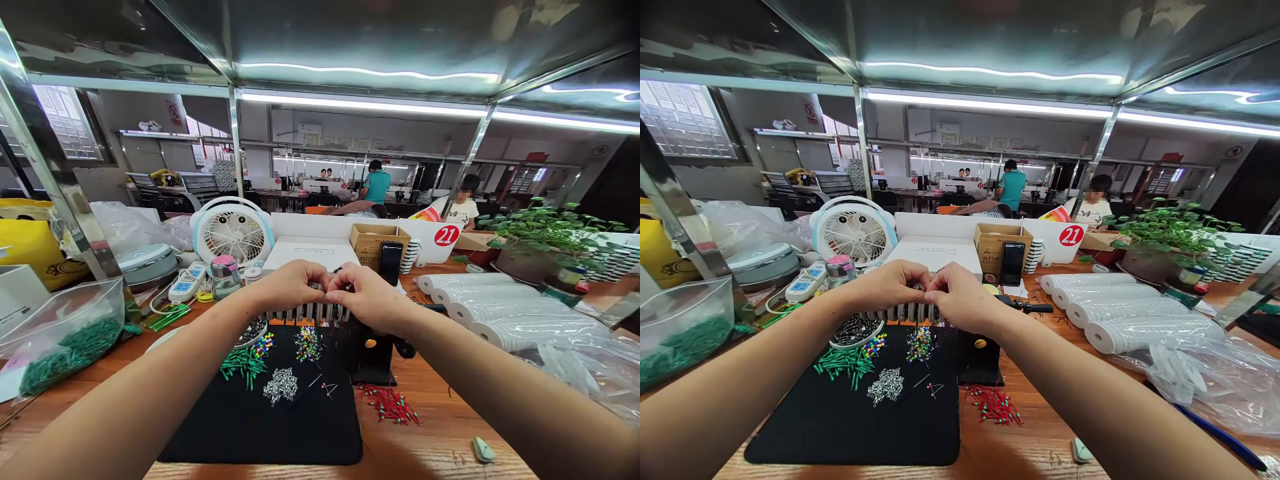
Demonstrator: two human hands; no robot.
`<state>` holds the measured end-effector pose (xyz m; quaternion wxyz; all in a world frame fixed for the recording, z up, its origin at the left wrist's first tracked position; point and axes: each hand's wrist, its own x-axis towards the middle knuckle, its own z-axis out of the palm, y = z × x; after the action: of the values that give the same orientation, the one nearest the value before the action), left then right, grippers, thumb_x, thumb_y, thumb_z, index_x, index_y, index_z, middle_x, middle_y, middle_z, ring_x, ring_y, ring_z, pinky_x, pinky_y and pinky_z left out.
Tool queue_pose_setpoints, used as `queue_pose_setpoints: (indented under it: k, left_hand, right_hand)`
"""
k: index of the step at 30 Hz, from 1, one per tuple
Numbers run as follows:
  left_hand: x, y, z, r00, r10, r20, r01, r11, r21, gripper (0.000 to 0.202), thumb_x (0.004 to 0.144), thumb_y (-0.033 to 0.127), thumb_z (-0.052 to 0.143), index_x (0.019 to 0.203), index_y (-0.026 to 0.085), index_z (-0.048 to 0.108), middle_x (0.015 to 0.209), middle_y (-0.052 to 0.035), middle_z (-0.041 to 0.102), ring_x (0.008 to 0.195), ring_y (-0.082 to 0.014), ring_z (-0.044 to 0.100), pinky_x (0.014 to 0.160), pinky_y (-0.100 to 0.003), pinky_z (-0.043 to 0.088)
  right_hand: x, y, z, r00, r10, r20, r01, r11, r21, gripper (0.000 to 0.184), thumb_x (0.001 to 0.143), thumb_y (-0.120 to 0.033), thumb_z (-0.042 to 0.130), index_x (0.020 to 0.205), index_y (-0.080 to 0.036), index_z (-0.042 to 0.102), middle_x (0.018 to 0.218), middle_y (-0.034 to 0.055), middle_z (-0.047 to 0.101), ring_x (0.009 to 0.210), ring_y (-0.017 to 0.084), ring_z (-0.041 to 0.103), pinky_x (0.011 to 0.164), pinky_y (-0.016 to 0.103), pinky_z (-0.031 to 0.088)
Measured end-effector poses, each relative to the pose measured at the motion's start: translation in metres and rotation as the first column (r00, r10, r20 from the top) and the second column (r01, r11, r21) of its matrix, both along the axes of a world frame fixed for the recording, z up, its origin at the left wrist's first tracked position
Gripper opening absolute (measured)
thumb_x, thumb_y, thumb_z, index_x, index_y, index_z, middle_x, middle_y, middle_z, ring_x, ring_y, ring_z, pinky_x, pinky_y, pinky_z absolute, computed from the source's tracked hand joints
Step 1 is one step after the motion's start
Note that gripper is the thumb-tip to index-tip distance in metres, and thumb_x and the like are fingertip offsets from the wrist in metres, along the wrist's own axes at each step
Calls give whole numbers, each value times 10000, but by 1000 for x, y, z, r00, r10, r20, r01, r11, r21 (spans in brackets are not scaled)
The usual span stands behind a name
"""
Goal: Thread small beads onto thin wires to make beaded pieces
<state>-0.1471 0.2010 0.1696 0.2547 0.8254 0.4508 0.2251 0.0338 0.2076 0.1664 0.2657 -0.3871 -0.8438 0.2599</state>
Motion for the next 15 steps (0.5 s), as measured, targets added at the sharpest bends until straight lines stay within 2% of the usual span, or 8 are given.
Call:
queue_pose_setpoints:
  k: [2,5,7,11,15]
  left_hand:
    - [-1,1,0,999,-13,50,15,999,-33,182,702,262,612,851,180,549,857,-6,622,801,-156,539,691,-263,389]
    - [0,4,2,985,4,170,27,984,-176,274,662,156,548,924,182,470,900,-25,629,812,-162,553,685,-275,401]
    - [2,5,6,982,75,176,-33,973,-228,252,676,186,519,925,184,483,883,-27,630,818,-176,549,692,-290,402]
    - [7,5,16,972,203,119,-174,961,-217,204,691,251,520,874,191,587,860,-24,615,823,-192,523,699,-292,390]
    - [9,6,17,963,199,179,-142,947,-289,202,699,214,489,859,182,608,813,-22,621,761,-169,525,687,-277,393]
  right_hand:
    - [0,0,-1,1000,5,16,-5,1000,19,90,753,-188,553,715,-155,627,815,40,594,699,136,504,592,251,364]
    - [-3,0,-3,1000,6,26,-8,998,67,99,760,-188,553,704,-156,628,851,48,567,738,150,509,649,276,381]
    - [-5,1,-6,1000,9,15,-11,994,108,90,760,-173,553,704,-157,622,851,48,543,742,153,504,675,292,389]
    - [-10,4,-11,1000,5,7,-7,983,184,100,754,-116,537,693,-159,603,828,41,501,744,151,488,697,313,391]
    - [-12,2,-12,1000,-1,12,-2,976,219,96,766,-109,535,711,-158,596,817,33,480,737,144,476,696,312,386]
